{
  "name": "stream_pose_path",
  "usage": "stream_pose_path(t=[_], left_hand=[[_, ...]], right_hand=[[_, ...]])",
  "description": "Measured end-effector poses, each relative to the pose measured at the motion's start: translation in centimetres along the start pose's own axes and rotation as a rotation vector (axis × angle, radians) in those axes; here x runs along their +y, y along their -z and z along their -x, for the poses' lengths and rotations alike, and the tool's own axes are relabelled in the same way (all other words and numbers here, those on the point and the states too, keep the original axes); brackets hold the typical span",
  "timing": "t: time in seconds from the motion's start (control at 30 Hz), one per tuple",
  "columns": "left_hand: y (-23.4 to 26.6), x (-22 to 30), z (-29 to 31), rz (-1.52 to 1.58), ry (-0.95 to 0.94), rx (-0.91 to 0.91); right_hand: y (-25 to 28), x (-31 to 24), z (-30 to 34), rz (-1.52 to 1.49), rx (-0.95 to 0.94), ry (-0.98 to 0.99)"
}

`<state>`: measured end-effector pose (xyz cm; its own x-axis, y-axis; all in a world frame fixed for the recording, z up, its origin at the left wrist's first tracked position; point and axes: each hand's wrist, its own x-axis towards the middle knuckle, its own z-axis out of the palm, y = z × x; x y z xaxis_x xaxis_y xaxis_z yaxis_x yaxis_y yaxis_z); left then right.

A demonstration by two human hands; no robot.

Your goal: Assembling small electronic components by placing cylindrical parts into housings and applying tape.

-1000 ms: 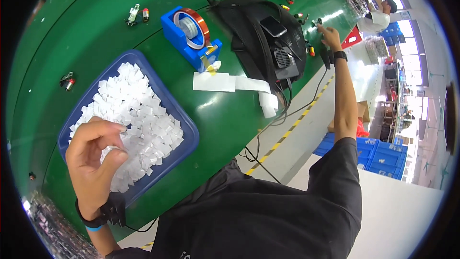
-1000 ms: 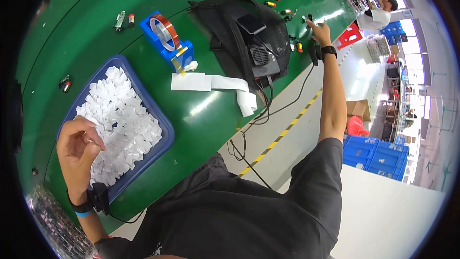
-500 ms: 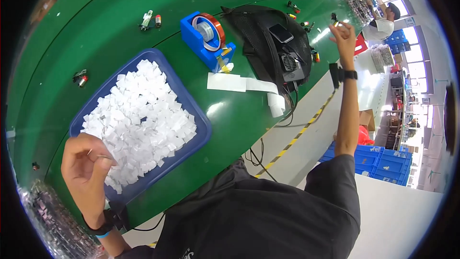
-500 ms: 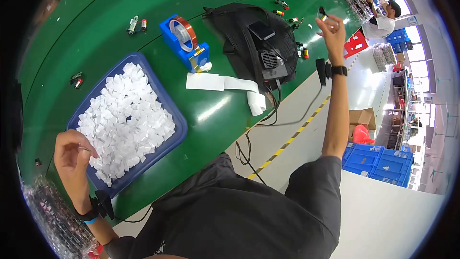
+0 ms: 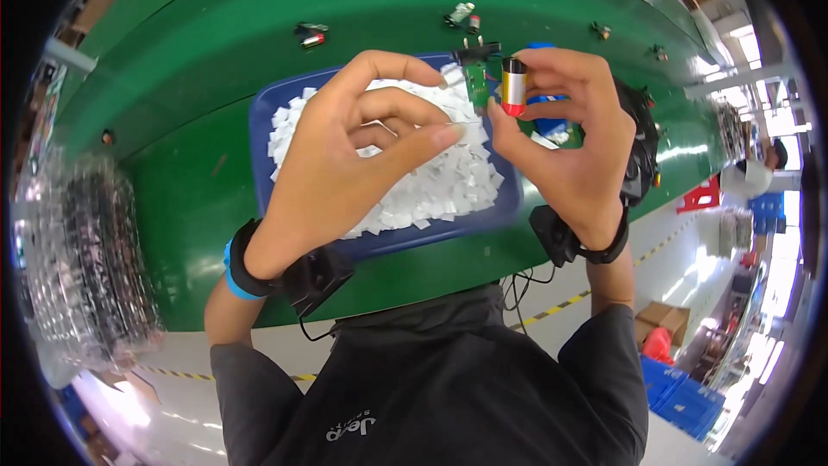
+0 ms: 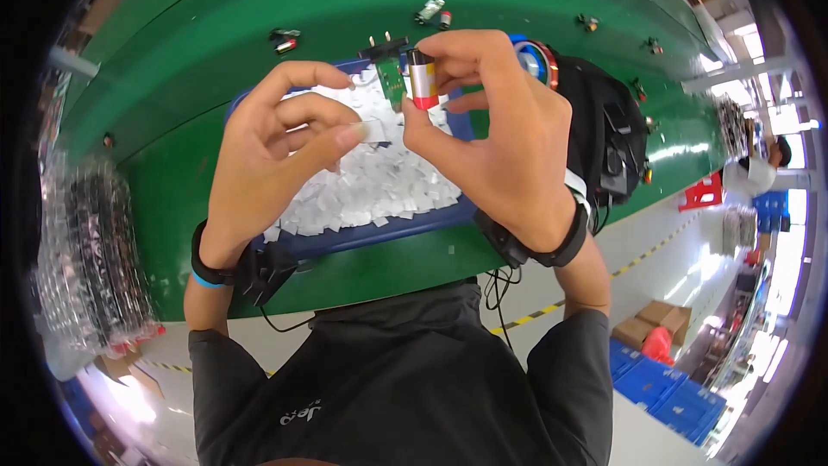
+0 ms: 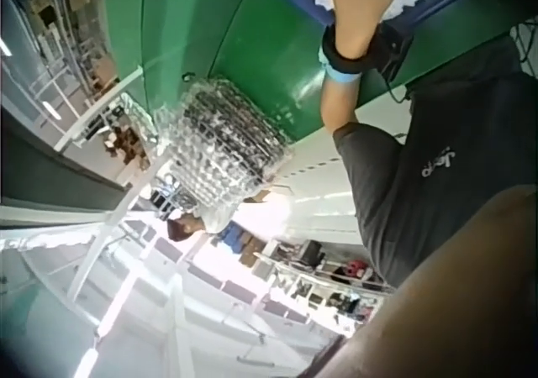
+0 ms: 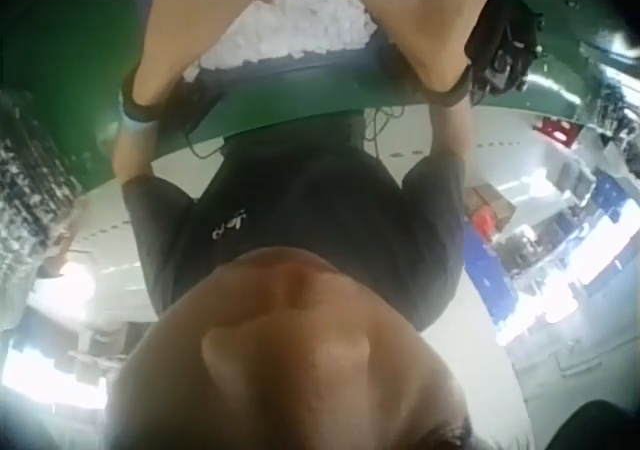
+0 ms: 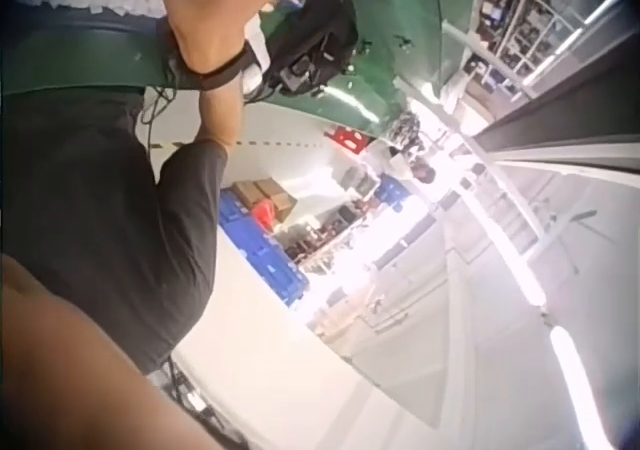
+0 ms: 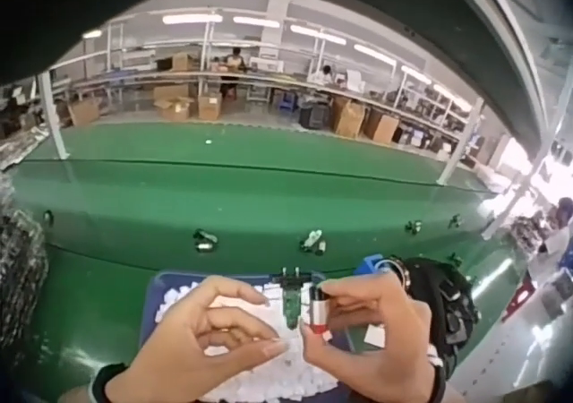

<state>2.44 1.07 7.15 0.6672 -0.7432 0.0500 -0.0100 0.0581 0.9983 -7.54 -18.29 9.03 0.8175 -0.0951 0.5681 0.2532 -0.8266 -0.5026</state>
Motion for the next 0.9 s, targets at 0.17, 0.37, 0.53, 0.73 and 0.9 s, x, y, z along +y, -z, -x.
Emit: stream_pose_path(t=[0.17, 0.37, 0.53, 0.73, 0.9], left_hand=[[1.9, -1.2, 0.2, 0.121, -0.056, 0.128], [3.6, -1.3, -0.7, 0.081, -0.051, 0.207], [4.4, -1.7, -1.3, -0.011, -0.014, 0.265], [5.2, -2.0, -2.2, 0.001, 0.044, 0.289], [5.0, -2.7, -2.2, 0.008, 0.033, 0.287]], right_hand=[[-2.7, -1.3, -2.0, -0.148, -0.036, -0.037], [-3.8, -0.6, -3.7, -0.374, -0.119, -0.127], [-4.7, 0.3, -4.4, -0.459, -0.205, -0.219], [-6.7, 2.3, -4.9, -0.681, -0.200, -0.210], [-7.0, 2.8, -4.7, -0.738, -0.208, -0.207]])
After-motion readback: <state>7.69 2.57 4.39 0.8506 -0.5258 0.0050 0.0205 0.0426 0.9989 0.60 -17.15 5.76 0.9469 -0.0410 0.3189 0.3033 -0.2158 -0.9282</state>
